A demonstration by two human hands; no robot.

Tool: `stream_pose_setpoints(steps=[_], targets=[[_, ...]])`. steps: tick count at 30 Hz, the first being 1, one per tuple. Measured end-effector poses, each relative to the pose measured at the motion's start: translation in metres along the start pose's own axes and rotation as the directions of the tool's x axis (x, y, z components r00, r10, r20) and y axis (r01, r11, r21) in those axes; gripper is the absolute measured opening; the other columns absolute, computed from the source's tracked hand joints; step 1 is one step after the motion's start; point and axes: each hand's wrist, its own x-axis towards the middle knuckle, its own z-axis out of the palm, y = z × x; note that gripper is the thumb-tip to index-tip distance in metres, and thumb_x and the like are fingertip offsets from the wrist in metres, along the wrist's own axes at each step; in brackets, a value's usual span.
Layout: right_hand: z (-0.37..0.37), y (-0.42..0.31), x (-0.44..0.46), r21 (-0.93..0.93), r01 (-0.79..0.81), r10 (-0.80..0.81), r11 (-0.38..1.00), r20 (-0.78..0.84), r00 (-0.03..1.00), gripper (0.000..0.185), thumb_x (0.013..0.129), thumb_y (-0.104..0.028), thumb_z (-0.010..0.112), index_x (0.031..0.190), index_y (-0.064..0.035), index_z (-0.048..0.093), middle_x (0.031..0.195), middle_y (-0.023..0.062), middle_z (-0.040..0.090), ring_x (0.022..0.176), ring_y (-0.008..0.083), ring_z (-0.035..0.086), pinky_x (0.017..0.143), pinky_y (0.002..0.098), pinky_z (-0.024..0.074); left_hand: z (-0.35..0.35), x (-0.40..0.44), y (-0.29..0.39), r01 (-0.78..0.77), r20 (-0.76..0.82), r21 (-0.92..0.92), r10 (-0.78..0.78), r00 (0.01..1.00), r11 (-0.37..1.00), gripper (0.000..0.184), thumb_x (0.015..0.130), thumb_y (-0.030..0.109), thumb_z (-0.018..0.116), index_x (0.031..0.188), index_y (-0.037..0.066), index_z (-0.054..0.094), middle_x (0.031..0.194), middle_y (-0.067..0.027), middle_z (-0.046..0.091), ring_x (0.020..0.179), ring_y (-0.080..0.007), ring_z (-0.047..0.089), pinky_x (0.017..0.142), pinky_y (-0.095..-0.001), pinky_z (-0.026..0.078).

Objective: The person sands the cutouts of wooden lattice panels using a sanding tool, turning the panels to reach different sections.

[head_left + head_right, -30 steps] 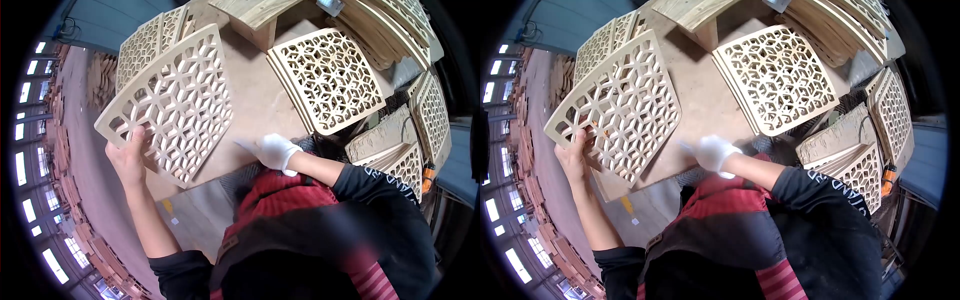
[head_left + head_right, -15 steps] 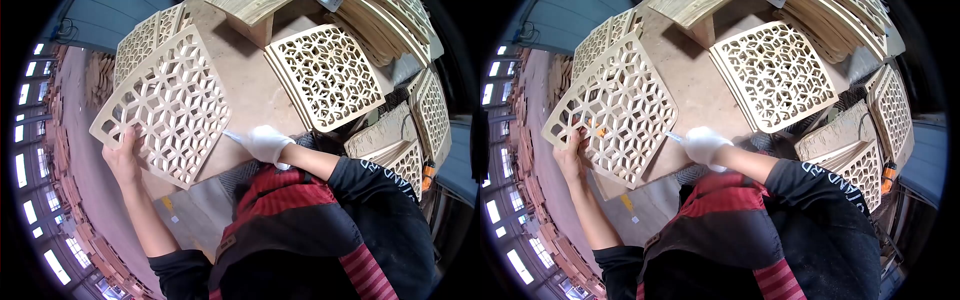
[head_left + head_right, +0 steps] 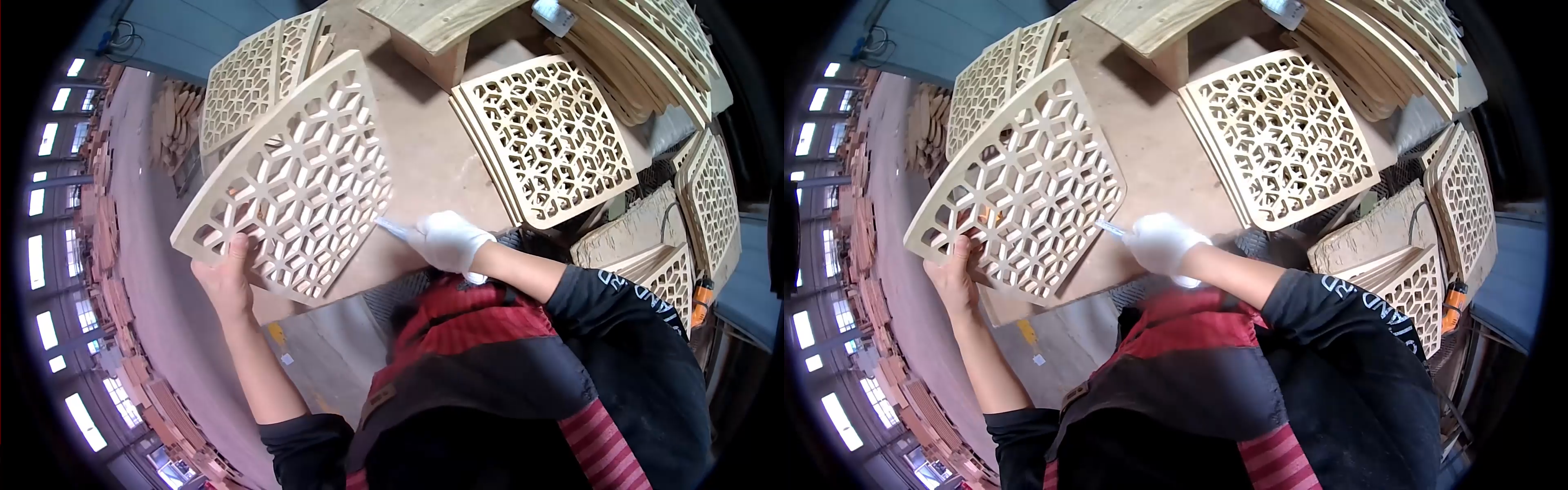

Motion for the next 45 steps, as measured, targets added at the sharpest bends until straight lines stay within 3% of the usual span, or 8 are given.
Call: stream_pose_setpoints(steps=[8, 11, 17, 20, 25, 30, 41, 45], targets=[[-0.038, -0.021, -0.008, 0.207, 0.11, -0.064, 0.972, -0.218, 0.974, 0.023, 0.094, -0.019, 0.045, 0.092, -0.0032, 0.062, 0.08, 0.0195, 0.061, 0.075, 0.0414, 0.059, 0.07, 0.0445, 0.0491, 0.005, -0.003, 0.016, 0.067, 0.064, -0.041, -0.064, 0.996, 0.997, 0.039, 0.082, 0.008, 0.072, 0.115, -0.006, 0.057, 0.106, -0.0122, 0.064, 0.093, -0.0189, 0.063, 0.084, -0.0318, 0.052], [-0.042, -0.021, -0.01, 0.098, 0.216, -0.175, 0.972, -0.316, 0.932, 0.043, 0.091, -0.01, 0.043, 0.13, -0.0209, 0.054, 0.075, 0.0144, 0.059, 0.066, 0.0345, 0.059, 0.062, 0.0424, 0.0492, 0.008, -0.003, 0.014, -0.036, 0.058, -0.05, 0.039, 0.998, 0.998, 0.04, 0.081, 0.006, 0.072, 0.116, -0.007, 0.056, 0.106, -0.0122, 0.064, 0.095, -0.0193, 0.062, 0.086, -0.0327, 0.05], [-0.054, -0.032, -0.015, -0.004, 0.27, -0.249, 0.963, -0.397, 0.884, 0.031, 0.093, -0.013, 0.042, 0.118, -0.0162, 0.06, 0.074, 0.0154, 0.059, 0.067, 0.0366, 0.059, 0.063, 0.043, 0.0492, 0.007, -0.003, 0.014, -0.027, 0.078, -0.068, 0.032, 0.996, 0.997, 0.045, 0.08, 0.007, 0.074, 0.118, -0.007, 0.056, 0.109, -0.0128, 0.064, 0.098, -0.02, 0.062, 0.087, -0.0321, 0.048], [-0.064, -0.04, -0.016, 0.289, 0.148, -0.047, 0.946, -0.331, 0.942, 0.025, 0.097, -0.021, 0.043, 0.098, -0.0079, 0.064, 0.073, 0.0186, 0.06, 0.069, 0.0392, 0.059, 0.064, 0.0431, 0.0488, 0.0, -0.001, 0.005, 0.003, 0.062, 0.001, -0.003, 0.998, 1.0, 0.049, 0.078, 0.011, 0.077, 0.119, -0.006, 0.055, 0.109, -0.0127, 0.064, 0.097, -0.0202, 0.062, 0.087, -0.0323, 0.049], [-0.076, -0.05, -0.022, 0.286, 0.167, -0.044, 0.943, -0.391, 0.919, 0.038, 0.097, -0.03, 0.045, 0.076, -0.001, 0.058, 0.071, 0.0217, 0.059, 0.07, 0.0414, 0.059, 0.065, 0.0428, 0.0484, 0.005, -0.002, 0.011, -0.037, 0.076, -0.049, 0.041, 0.996, 0.998, 0.051, 0.077, 0.015, 0.079, 0.118, -0.006, 0.056, 0.108, -0.0121, 0.063, 0.096, -0.02, 0.062, 0.085, -0.0317, 0.05], [-0.083, -0.053, -0.023, 0.268, 0.195, -0.058, 0.943, -0.445, 0.894, 0.036, 0.097, -0.028, 0.045, 0.076, -0.0013, 0.057, 0.069, 0.0201, 0.06, 0.068, 0.0399, 0.06, 0.064, 0.0427, 0.0487, 0.009, -0.004, 0.016, -0.069, 0.083, -0.043, 0.072, 0.994, 0.997, 0.05, 0.077, 0.013, 0.079, 0.117, -0.006, 0.057, 0.107, -0.0116, 0.064, 0.095, -0.0188, 0.061, 0.085, -0.0315, 0.049], [-0.101, -0.056, -0.008, -0.242, 0.377, -0.448, 0.894, -0.48, 0.754, 0.015, 0.086, -0.005, 0.048, 0.093, 0.0031, 0.058, 0.078, 0.0175, 0.058, 0.072, 0.0346, 0.06, 0.065, 0.0415, 0.0499, 0.018, -0.012, 0.03, -0.075, 0.106, 0.05, 0.07, 0.992, 0.996, 0.039, 0.082, 0.006, 0.07, 0.117, -0.006, 0.056, 0.107, -0.0111, 0.064, 0.096, -0.0184, 0.061, 0.088, -0.0312, 0.047], [-0.136, -0.08, -0.016, 0.066, 0.165, -0.143, 0.984, -0.26, 0.955, 0.017, 0.083, 0.0, 0.05, 0.096, 0.0076, 0.058, 0.085, 0.0216, 0.06, 0.08, 0.0369, 0.061, 0.071, 0.0428, 0.0504, 0.021, -0.014, 0.03, -0.066, 0.067, 0.045, 0.063, 0.996, 0.997, 0.037, 0.082, 0.006, 0.07, 0.115, -0.006, 0.058, 0.106, -0.0106, 0.065, 0.094, -0.0172, 0.061, 0.085, -0.0302, 0.048]])
